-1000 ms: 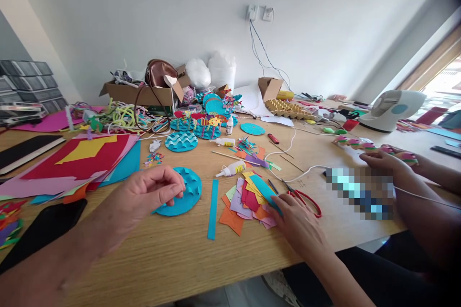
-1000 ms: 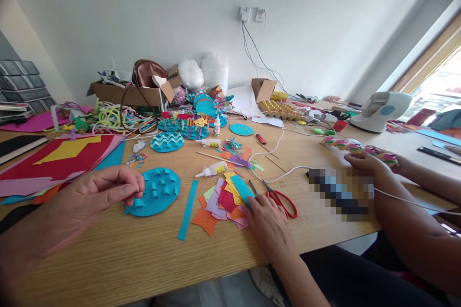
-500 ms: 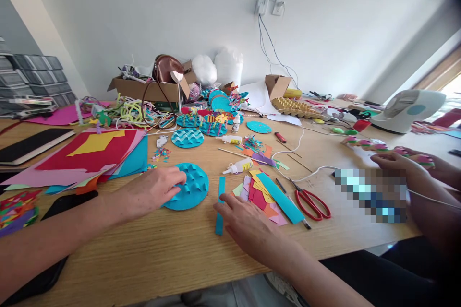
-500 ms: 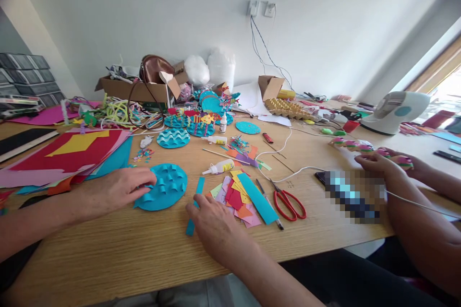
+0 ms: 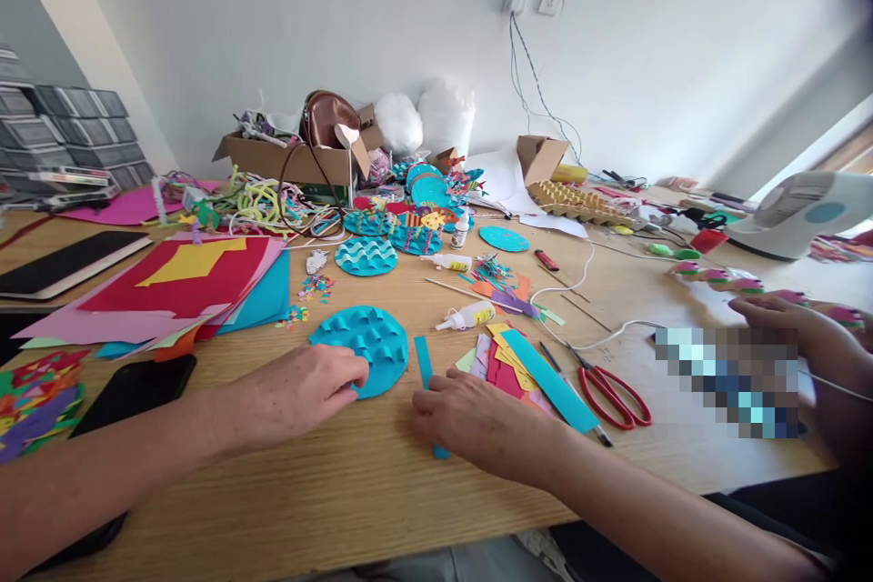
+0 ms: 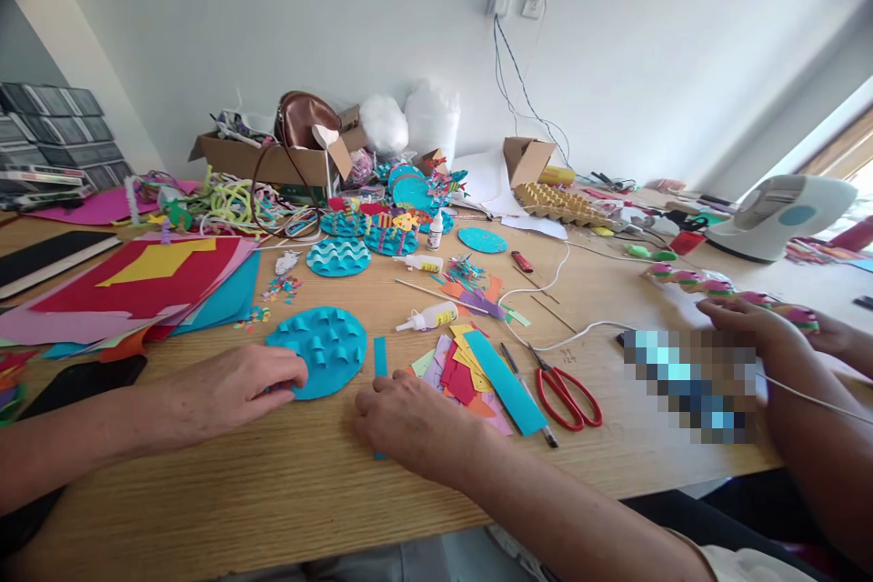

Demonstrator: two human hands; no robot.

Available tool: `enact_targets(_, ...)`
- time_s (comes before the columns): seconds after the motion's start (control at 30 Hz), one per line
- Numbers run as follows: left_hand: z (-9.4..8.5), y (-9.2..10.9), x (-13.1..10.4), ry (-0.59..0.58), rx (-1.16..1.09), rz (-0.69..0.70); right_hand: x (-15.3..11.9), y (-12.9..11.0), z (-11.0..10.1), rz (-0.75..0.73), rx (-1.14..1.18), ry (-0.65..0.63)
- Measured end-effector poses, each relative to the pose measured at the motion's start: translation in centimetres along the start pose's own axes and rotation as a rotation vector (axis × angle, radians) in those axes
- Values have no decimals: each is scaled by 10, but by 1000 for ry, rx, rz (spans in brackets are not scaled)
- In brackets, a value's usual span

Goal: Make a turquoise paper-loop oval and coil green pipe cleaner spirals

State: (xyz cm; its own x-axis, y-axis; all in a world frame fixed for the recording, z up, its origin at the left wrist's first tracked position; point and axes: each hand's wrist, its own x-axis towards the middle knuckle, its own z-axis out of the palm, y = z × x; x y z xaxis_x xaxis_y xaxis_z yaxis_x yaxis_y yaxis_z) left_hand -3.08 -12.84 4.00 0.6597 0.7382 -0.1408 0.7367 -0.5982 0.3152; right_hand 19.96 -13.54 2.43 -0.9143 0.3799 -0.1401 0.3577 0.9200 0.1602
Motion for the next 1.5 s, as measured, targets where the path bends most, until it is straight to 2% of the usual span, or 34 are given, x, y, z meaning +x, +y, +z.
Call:
enact_targets(0.13, 2, -1, 8, 43, -99, 36, -2, 2, 1, -9, 0, 8)
enact_targets(0.27, 3, 9, 20, 50, -87, 97, -6, 5, -2, 9, -9, 3)
enact_targets(0.33, 2, 16, 27, 36, -60, 109, -8, 6, -3, 103, 41, 2)
enact_targets(0.47, -2, 20, 41, 59, 31, 118, -13, -5, 2, 481, 196, 13)
enact_targets(0.53, -4, 19, 50, 88, 74, 131, -13, -16, 8, 591, 256, 5)
enact_targets(0.63, -1, 22, 63, 94, 124, 226, -10, -33, 17, 661, 252, -12)
enact_targets(0.77, 12, 35, 78, -28, 248, 429, -6, -46, 24, 716, 200, -2)
enact_targets(0.9, 26, 44, 87, -58, 294, 472, -4, -49, 27, 803, 255, 46)
enact_targets(1.03, 32, 44, 92, -44, 305, 497, -8, -48, 31, 829, 377, 89)
enact_targets(1.13, 33, 42, 94, -15, 305, 503, -16, -44, 30, 905, 462, 182)
enact_targets(1.23, 30, 42, 97, 38, 216, 467, -31, -36, 24, 964, 509, 391)
enact_targets(1.33, 19, 44, 99, 77, 96, 400, -47, -25, 15, 1004, 534, 592)
enact_targets(1.4, 8, 46, 98, 86, 40, 365, -54, -17, 8, 1036, 590, 651)
enact_targets(1.5, -10, 49, 95, 88, -132, 285, -57, -3, 3, 1025, 721, 646)
